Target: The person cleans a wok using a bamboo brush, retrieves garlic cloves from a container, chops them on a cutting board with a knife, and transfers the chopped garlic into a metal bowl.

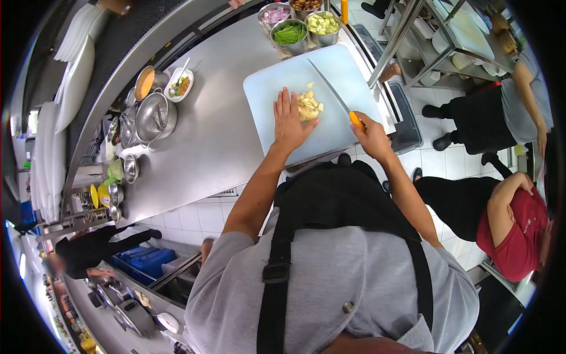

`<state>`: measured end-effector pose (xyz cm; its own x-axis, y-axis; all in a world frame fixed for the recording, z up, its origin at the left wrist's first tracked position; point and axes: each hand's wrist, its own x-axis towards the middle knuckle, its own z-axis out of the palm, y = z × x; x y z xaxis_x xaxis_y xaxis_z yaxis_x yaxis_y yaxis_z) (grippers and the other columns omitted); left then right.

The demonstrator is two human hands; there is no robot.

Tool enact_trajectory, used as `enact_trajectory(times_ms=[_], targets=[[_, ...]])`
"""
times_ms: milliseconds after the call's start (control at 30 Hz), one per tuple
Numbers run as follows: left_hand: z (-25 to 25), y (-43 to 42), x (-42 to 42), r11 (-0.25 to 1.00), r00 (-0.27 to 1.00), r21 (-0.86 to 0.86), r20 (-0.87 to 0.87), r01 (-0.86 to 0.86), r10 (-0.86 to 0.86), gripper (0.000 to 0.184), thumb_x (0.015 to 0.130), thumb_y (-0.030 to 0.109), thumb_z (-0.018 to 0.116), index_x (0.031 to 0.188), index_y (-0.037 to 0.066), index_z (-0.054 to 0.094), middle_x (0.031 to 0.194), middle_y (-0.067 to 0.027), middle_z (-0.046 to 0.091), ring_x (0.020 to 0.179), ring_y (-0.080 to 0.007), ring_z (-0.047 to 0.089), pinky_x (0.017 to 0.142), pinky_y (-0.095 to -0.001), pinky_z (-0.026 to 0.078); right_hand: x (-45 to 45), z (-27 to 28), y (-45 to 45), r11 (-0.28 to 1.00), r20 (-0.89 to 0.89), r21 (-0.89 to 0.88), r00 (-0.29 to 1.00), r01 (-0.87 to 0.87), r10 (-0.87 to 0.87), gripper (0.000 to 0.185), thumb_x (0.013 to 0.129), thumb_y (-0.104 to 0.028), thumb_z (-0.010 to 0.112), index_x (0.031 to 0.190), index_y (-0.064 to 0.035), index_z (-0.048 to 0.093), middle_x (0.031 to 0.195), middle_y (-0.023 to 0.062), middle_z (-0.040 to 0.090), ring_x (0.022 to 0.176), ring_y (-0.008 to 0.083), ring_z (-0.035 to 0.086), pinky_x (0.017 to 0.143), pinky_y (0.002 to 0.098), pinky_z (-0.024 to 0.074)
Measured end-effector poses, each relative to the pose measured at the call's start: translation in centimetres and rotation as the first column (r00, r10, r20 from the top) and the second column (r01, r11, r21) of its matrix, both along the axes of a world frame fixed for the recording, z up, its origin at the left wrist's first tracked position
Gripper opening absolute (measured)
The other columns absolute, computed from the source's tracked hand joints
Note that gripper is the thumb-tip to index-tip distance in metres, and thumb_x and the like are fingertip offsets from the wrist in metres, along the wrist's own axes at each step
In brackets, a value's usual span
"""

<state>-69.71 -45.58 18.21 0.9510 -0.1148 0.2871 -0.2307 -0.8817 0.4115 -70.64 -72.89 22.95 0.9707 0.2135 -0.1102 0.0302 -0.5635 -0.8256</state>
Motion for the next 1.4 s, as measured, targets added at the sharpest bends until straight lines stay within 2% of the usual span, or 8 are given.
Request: enact_trajectory(times_ms=[100, 300, 400, 567, 867, 1000, 1167, 1400], targets=[[-0.9, 0.3, -0.2, 0.999, 0.999, -0.041, -0.030, -0.021, 0.020, 0.108, 0.086, 0.055, 0.074, 0.156, -0.010, 0.024, 0.162, -0.0345, 0.020, 0.153, -0.0464, 0.019, 0.124, -0.0564, 0.014, -0.2, -1.5, 1.0, 0.987, 0.267, -0.092, 0.951, -0.135, 0.155, 0.041, 0.095, -0.020, 0.067, 0.132, -0.0019, 0.063, 0.112, 0.0257, 0.070, 0.096, 0.0389, 0.070, 0.086, 0.0404, 0.0550], [-2.4, 0.6, 0.4, 0.992, 0.992, -0.105, 0.091, -0.074, 0.083, 0.080, 0.094, 0.042, 0.069, 0.150, -0.008, 0.040, 0.155, -0.0296, 0.039, 0.146, -0.0443, 0.034, 0.123, -0.0531, 0.023, 0.3, -0.5, 0.8, 0.986, 0.064, 0.058, 0.986, -0.155, 0.151, 0.046, 0.090, -0.014, 0.070, 0.134, -0.0022, 0.061, 0.115, 0.0241, 0.068, 0.101, 0.0431, 0.066, 0.092, 0.0430, 0.0524], [-1.3, 0.3, 0.8, 0.830, 0.968, -0.544, 0.115, -0.126, 0.222, 0.046, 0.092, 0.023, 0.071, 0.131, 0.000, 0.064, 0.142, -0.0226, 0.056, 0.134, -0.0392, 0.050, 0.117, -0.0481, 0.036, 2.7, -0.3, 0.3, 0.986, 0.185, -0.069, 0.969, -0.155, 0.165, 0.047, 0.089, -0.013, 0.071, 0.135, -0.0061, 0.062, 0.107, 0.0227, 0.066, 0.096, 0.0427, 0.065, 0.087, 0.0454, 0.0523], [-0.4, 1.2, 1.4, 0.908, 0.964, -0.395, 0.154, -0.142, 0.218, 0.011, 0.080, 0.012, 0.079, 0.091, 0.010, 0.078, 0.129, -0.0159, 0.065, 0.120, -0.0335, 0.061, 0.101, -0.0409, 0.051, 5.4, -3.2, 1.4, 0.954, 0.229, -0.209, 0.938, -0.215, 0.262, 0.051, 0.085, -0.007, 0.071, 0.135, -0.0094, 0.064, 0.107, 0.0217, 0.060, 0.100, 0.0396, 0.061, 0.089, 0.0452, 0.0503], [3.2, 10.0, -7.9, 0.842, 0.859, -0.306, 0.119, -0.445, 0.497, 0.030, 0.087, 0.008, 0.071, 0.117, 0.007, 0.073, 0.126, -0.0182, 0.067, 0.112, -0.0352, 0.066, 0.093, -0.0410, 0.056, 3.6, 1.7, 4.9, 0.959, 0.225, 0.195, 0.961, -0.207, 0.162, 0.036, 0.090, -0.005, 0.071, 0.126, -0.0045, 0.068, 0.094, 0.0090, 0.057, 0.079, 0.0177, 0.053, 0.070, 0.0316, 0.0468], [-0.9, 24.5, -13.2, 0.431, 0.562, -0.635, -0.007, -0.641, 0.827, 0.025, 0.094, 0.017, 0.068, 0.112, 0.000, 0.071, 0.110, -0.0160, 0.073, 0.096, -0.0245, 0.072, 0.082, -0.0343, 0.058, 0.1, 3.4, 12.4, 0.880, 0.162, 0.186, 0.897, -0.436, 0.411, 0.028, 0.091, -0.005, 0.070, 0.120, -0.0050, 0.071, 0.082, 0.0054, 0.058, 0.069, 0.0145, 0.052, 0.064, 0.0293, 0.0461], [-2.2, 43.3, -18.5, -0.161, 0.248, -0.928, -0.252, -0.337, 0.936, 0.029, 0.100, 0.025, 0.064, 0.104, -0.003, 0.068, 0.086, -0.0077, 0.068, 0.076, -0.0165, 0.068, 0.060, -0.0303, 0.055, -5.1, 2.0, 24.6, 0.706, 0.019, 0.140, 0.715, -0.694, 0.699, 0.027, 0.092, -0.008, 0.070, 0.119, -0.0054, 0.072, 0.084, 0.0085, 0.064, 0.070, 0.0159, 0.058, 0.065, 0.0298, 0.0483], [-1.6, 64.3, -21.1, -0.521, 0.157, -0.853, -0.514, 0.004, 0.843, 0.027, 0.100, 0.022, 0.063, 0.092, -0.001, 0.054, 0.079, -0.0092, 0.062, 0.060, -0.0194, 0.066, 0.051, -0.0302, 0.056, -10.1, -2.8, 38.6, 0.643, -0.225, 0.007, 0.626, -0.766, 0.747, 0.027, 0.093, -0.011, 0.072, 0.119, -0.0056, 0.072, 0.090, 0.0114, 0.071, 0.076, 0.0181, 0.067, 0.072, 0.0315, 0.0548]])
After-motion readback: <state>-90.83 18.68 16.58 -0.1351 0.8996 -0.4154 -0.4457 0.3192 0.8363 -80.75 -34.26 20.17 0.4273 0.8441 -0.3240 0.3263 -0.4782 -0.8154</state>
